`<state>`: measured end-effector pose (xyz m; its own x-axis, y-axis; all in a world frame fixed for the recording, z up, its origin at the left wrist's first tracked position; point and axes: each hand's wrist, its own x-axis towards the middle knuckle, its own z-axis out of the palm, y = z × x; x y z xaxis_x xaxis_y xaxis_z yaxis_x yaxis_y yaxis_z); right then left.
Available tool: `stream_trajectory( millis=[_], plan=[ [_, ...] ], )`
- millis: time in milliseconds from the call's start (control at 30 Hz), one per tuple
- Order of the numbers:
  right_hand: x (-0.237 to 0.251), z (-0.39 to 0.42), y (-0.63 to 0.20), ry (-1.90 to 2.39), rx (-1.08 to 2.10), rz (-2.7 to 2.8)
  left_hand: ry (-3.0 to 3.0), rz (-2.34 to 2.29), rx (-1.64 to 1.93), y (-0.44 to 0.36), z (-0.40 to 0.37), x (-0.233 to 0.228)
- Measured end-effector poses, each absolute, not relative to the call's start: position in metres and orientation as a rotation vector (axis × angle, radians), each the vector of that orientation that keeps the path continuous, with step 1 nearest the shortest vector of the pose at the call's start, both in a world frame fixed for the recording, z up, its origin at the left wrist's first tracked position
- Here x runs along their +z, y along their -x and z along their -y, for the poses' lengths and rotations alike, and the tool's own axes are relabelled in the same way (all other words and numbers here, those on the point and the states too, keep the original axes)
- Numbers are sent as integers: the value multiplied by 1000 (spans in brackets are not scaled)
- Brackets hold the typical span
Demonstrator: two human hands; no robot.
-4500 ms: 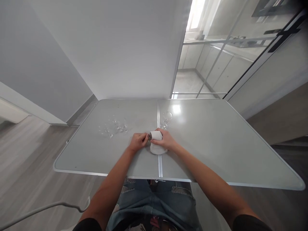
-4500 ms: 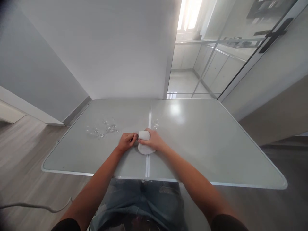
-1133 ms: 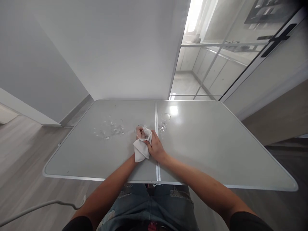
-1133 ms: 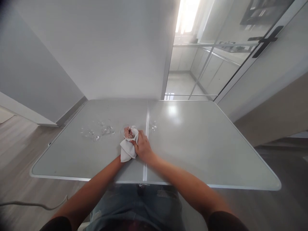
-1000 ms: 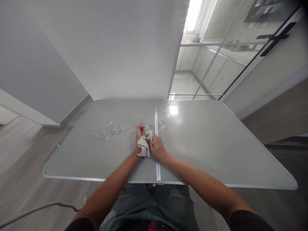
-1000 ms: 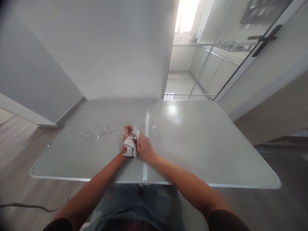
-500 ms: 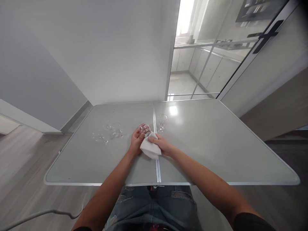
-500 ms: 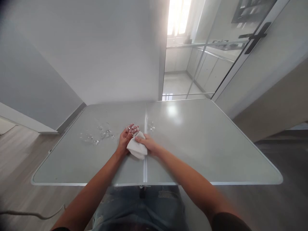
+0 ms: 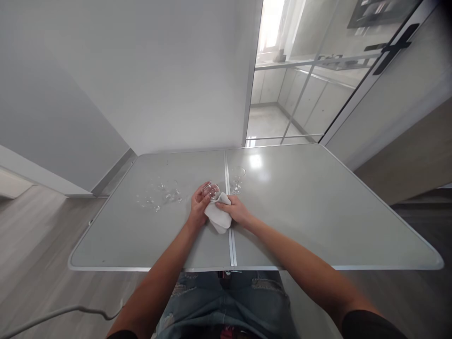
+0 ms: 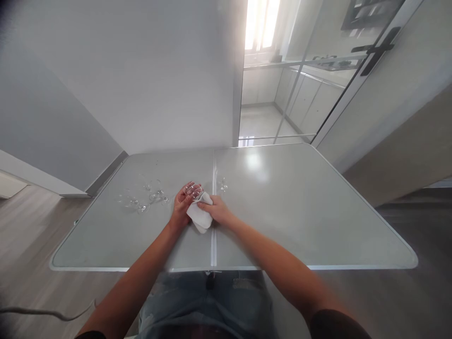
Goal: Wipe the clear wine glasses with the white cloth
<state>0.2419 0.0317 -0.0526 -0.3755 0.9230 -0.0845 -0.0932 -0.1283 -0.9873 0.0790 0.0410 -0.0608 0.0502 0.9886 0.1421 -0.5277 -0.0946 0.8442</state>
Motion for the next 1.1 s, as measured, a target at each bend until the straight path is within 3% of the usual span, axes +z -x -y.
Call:
stream_trajectory(
  millis=[133, 300, 533, 733, 800, 967, 1100],
  plan=[
    [-50, -31, -246, 811, 2175, 911, -896, -648, 1343, -75, -40, -61],
    [-50, -33, -253, 661, 2359, 851, -910, -633, 1238, -72, -40, -62],
    [-48, -28, -239, 933, 1834, 1130, -910, -692, 1365, -74, -43, -66],
    [-52, -28, -241, 1114, 1121, 1554, -968, -709, 1477, -77, -49, -70],
    [-54, -28, -240, 1102, 1258, 1480, -961, -704, 1458, -76, -48, -70],
    [-54, -33, -247, 819, 2166, 1051, -942, -638, 1314, -69, -42, -69],
    [-51, -35, -256, 683, 2356, 946, -956, -572, 1277, -67, -41, -69]
  ],
)
